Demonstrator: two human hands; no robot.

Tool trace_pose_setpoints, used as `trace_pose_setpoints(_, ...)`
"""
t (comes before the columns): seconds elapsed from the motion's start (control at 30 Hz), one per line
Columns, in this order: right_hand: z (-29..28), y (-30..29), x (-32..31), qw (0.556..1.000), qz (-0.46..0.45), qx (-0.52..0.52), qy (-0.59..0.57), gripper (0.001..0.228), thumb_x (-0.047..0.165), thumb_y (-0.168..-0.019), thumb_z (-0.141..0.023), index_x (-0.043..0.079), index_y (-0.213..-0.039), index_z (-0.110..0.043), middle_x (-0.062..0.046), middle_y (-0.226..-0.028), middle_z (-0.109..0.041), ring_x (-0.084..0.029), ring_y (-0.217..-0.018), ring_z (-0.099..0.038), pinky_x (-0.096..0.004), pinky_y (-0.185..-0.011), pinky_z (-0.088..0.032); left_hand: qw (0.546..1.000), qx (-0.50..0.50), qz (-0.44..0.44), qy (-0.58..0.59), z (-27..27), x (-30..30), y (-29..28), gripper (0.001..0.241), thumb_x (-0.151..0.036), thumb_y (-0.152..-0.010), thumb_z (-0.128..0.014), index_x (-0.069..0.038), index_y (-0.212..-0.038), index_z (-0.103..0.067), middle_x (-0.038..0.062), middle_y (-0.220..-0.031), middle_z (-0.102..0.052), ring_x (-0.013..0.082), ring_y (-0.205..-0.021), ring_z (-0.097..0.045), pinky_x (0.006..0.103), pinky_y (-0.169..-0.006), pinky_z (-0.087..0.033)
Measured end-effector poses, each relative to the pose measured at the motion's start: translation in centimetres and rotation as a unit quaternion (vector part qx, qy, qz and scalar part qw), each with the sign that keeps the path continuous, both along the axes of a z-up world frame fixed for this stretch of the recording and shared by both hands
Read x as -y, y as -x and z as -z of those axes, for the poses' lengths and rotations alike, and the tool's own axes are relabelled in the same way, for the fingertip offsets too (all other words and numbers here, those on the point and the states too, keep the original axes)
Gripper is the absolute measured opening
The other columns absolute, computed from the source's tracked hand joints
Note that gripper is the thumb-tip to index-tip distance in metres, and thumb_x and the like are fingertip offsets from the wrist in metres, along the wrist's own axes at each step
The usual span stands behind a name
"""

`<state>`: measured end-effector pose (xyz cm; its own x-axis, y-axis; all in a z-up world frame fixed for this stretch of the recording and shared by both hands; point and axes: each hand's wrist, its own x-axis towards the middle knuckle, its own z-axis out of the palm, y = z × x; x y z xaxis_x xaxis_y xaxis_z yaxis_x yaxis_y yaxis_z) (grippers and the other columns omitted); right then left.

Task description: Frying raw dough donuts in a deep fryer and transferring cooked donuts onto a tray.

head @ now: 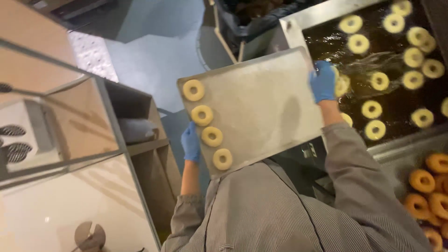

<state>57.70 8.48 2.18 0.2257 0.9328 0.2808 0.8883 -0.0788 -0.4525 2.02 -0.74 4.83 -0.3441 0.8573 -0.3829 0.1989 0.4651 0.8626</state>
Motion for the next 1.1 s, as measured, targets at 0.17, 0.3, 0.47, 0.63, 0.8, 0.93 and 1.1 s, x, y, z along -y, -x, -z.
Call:
trace_pose_setpoints(0.17, 1.6, 25.0, -6.6, 0.897, -0.167, -0.39, 0.125, 0.024, 0.014, -0.096, -0.071, 0.001, -0.116, -0.071, -0.01, -0.103, -0.075, -0.016, -0.091, -0.071, -0.033, -0.082, -0.059, 0.999, 0.0, -0.005, -0.041, 1.2, 0.3, 0.3, 0.049, -0.038, -0.105, -0.056, 0.005, -0.081, -0.059, 0.004, -0.07, -0.047, 0.0091, -0.072, -0.041, 0.0369, -0.063, -0.042)
trace_pose_setpoints(0.3, 0.3, 36.0, -8.9, 0.77, -0.161, -0.578, 0.219, 0.035, 0.018, -0.091, -0.074, 0.001, -0.122, -0.069, -0.004, -0.105, -0.073, -0.011, -0.089, -0.071, -0.028, -0.079, -0.061, 0.999, -0.024, 0.005, -0.034, 3.3, 0.4, 0.4, 0.05, -0.039, -0.106, -0.057, 0.007, -0.086, -0.062, 0.013, -0.07, -0.052, 0.0127, -0.071, -0.041, 0.0386, -0.065, -0.045)
trace_pose_setpoints(0.47, -1.9, 39.7, -9.4, 0.89, -0.158, -0.351, 0.243, 0.047, 0.024, -0.08, -0.089, 0.002, -0.118, -0.074, -0.01, -0.104, -0.077, -0.015, -0.087, -0.072, -0.029, -0.08, -0.059, 0.999, -0.005, 0.0, -0.032, 1.7, 0.1, 0.0, 0.049, -0.04, -0.105, -0.057, 0.006, -0.09, -0.065, 0.017, -0.073, -0.06, 0.0142, -0.07, -0.046, 0.0391, -0.068, -0.048)
trace_pose_setpoints(0.63, -3.1, 40.4, -7.7, 0.942, -0.202, -0.26, 0.059, 0.046, 0.02, -0.075, -0.092, 0.0, -0.107, -0.066, -0.015, -0.104, -0.069, -0.023, -0.093, -0.067, -0.034, -0.084, -0.056, 0.999, 0.011, 0.001, -0.037, 0.8, 0.1, -0.1, 0.048, -0.04, -0.103, -0.056, 0.004, -0.092, -0.068, 0.018, -0.076, -0.066, 0.0149, -0.069, -0.052, 0.0395, -0.07, -0.049)
trace_pose_setpoints(0.8, -9.7, 38.1, -3.8, 0.857, -0.367, -0.343, 0.116, 0.038, 0.015, -0.079, -0.076, 0.008, -0.115, -0.064, -0.006, -0.105, -0.069, -0.021, -0.099, -0.069, -0.032, -0.089, -0.054, 1.0, -0.003, -0.001, -0.026, 2.3, -0.2, -0.1, 0.05, -0.044, -0.102, -0.055, 0.003, -0.095, -0.069, 0.016, -0.076, -0.066, 0.0127, -0.071, -0.052, 0.0392, -0.07, -0.049)
trace_pose_setpoints(0.93, -6.6, 36.8, -0.9, 0.889, -0.428, -0.165, 0.012, 0.036, 0.009, -0.065, -0.081, 0.01, -0.097, -0.066, -0.016, -0.103, -0.066, -0.03, -0.094, -0.063, -0.035, -0.083, -0.054, 0.999, -0.035, 0.023, 0.001, 2.5, 0.0, 0.2, 0.054, -0.044, -0.104, -0.054, 0.006, -0.089, -0.067, 0.017, -0.073, -0.06, 0.0141, -0.07, -0.049, 0.04, -0.067, -0.047)
trace_pose_setpoints(1.1, -7.7, 30.7, 2.7, 0.882, -0.202, -0.411, 0.112, 0.039, 0.008, -0.075, -0.083, 0.006, -0.107, -0.061, -0.008, -0.094, -0.065, -0.014, -0.09, -0.061, -0.032, -0.083, -0.055, 1.0, -0.022, 0.011, 0.012, -0.2, 0.0, -0.2, 0.054, -0.041, -0.107, -0.056, 0.009, -0.091, -0.068, 0.011, -0.075, -0.058, 0.0111, -0.075, -0.046, 0.038, -0.066, -0.044)
